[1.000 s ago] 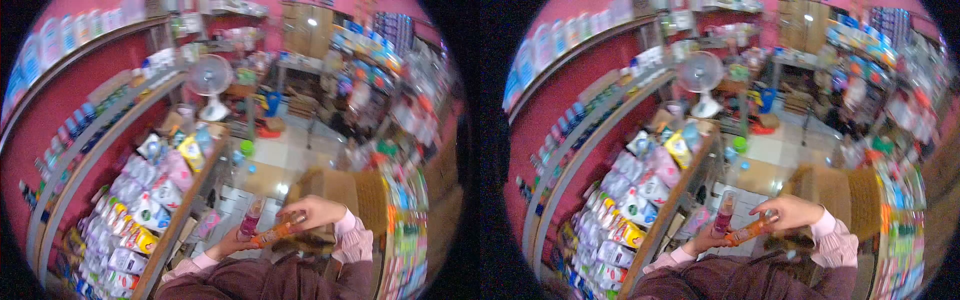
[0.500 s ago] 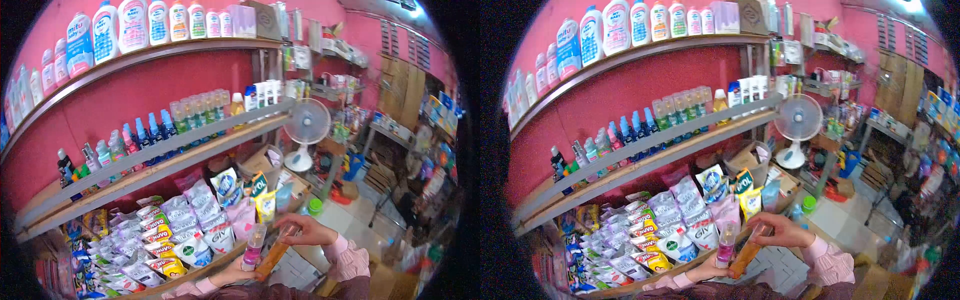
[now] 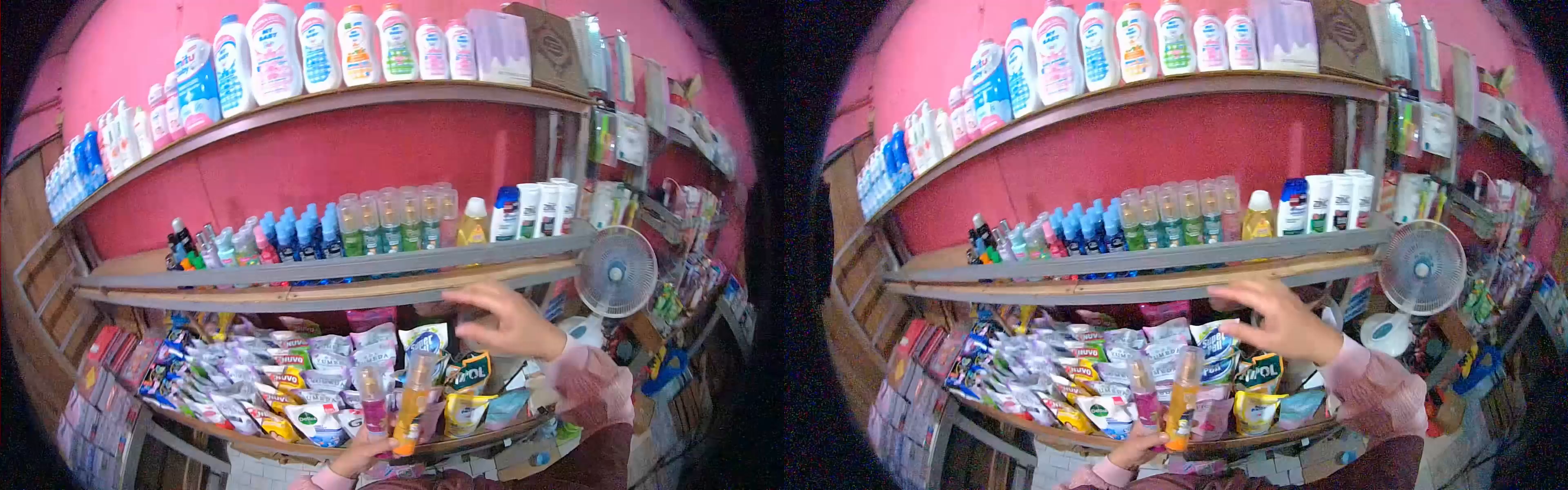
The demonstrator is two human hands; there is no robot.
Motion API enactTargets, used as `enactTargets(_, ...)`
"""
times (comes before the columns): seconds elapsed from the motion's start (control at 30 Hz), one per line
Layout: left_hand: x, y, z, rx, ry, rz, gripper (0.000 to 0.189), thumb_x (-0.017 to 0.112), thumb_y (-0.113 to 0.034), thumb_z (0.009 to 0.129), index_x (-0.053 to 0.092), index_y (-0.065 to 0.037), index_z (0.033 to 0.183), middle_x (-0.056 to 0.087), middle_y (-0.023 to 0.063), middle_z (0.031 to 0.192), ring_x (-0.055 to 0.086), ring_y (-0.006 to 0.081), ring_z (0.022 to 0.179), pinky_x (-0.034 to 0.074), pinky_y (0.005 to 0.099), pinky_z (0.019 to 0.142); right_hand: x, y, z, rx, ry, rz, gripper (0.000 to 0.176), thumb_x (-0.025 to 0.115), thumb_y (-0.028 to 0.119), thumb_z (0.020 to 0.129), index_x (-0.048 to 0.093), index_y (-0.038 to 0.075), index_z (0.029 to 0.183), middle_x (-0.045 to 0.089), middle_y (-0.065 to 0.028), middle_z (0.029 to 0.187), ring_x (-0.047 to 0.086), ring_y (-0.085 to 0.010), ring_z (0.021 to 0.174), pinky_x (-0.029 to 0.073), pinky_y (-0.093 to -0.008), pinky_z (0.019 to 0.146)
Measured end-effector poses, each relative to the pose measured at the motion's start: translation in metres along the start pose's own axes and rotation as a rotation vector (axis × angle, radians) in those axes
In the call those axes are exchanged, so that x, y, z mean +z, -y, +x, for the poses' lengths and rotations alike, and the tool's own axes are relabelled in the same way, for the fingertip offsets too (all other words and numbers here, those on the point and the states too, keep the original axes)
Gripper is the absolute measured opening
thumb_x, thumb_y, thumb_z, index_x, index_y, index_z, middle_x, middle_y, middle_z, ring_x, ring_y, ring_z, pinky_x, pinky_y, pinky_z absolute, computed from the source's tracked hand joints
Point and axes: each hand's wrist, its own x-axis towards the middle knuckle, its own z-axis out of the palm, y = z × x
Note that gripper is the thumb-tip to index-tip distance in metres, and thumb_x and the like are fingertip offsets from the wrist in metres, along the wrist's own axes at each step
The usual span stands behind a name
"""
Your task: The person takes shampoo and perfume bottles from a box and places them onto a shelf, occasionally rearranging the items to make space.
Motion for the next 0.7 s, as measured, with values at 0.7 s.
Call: enactTargets(0.7,-0.083,-0.065,-0.032,0.337,-0.303,-0.027,0.07,0.07,-0.025,0.069,0.038,0.001,0.126,0.058,0.0202,0.107,0.062,0.033,0.093,0.051,0.0434,0.083,0.054,-0.052,0.193,-0.191,-0.266,-0.72,0.04,0.072,0.038,0.071,0.059,0.013,0.1,0.056,-0.0068,0.12,0.037,-0.03,0.128,0.014,-0.0573,0.107)
